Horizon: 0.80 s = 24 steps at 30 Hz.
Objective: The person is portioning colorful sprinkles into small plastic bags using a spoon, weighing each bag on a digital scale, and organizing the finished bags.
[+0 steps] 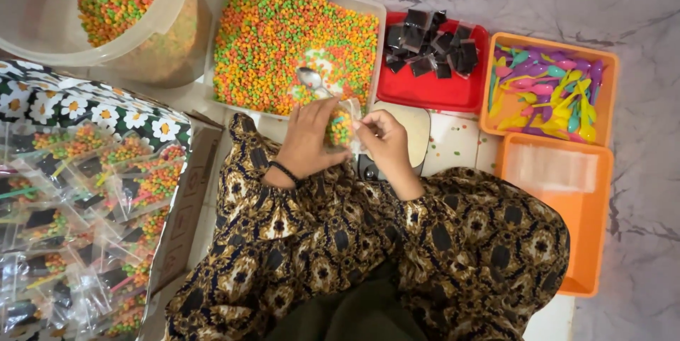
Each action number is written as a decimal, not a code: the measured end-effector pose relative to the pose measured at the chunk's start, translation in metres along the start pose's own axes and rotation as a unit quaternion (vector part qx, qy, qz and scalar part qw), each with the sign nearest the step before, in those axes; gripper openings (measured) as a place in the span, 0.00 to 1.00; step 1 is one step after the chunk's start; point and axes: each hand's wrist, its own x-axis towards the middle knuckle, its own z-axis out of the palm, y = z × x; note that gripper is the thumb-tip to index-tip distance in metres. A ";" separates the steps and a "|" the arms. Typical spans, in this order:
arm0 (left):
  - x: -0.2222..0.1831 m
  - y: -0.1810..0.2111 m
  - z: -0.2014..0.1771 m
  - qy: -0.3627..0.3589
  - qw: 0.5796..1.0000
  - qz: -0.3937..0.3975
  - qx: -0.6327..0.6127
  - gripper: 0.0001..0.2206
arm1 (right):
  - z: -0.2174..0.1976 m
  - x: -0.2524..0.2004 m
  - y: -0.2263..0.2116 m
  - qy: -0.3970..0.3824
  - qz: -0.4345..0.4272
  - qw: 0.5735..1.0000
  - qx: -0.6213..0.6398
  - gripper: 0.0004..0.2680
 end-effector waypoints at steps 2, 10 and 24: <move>0.002 -0.009 0.005 0.028 0.999 -0.006 0.025 0.50 | 0.000 0.004 0.002 -0.006 0.011 1.000 0.024 0.07; 0.004 -0.024 -0.006 0.092 0.989 -0.112 0.026 0.46 | -0.072 0.099 0.089 0.144 0.065 0.982 -0.100 0.05; 0.018 -0.041 0.006 0.125 0.983 -0.137 0.015 0.43 | -0.126 0.201 0.175 0.066 -0.020 0.839 -0.540 0.09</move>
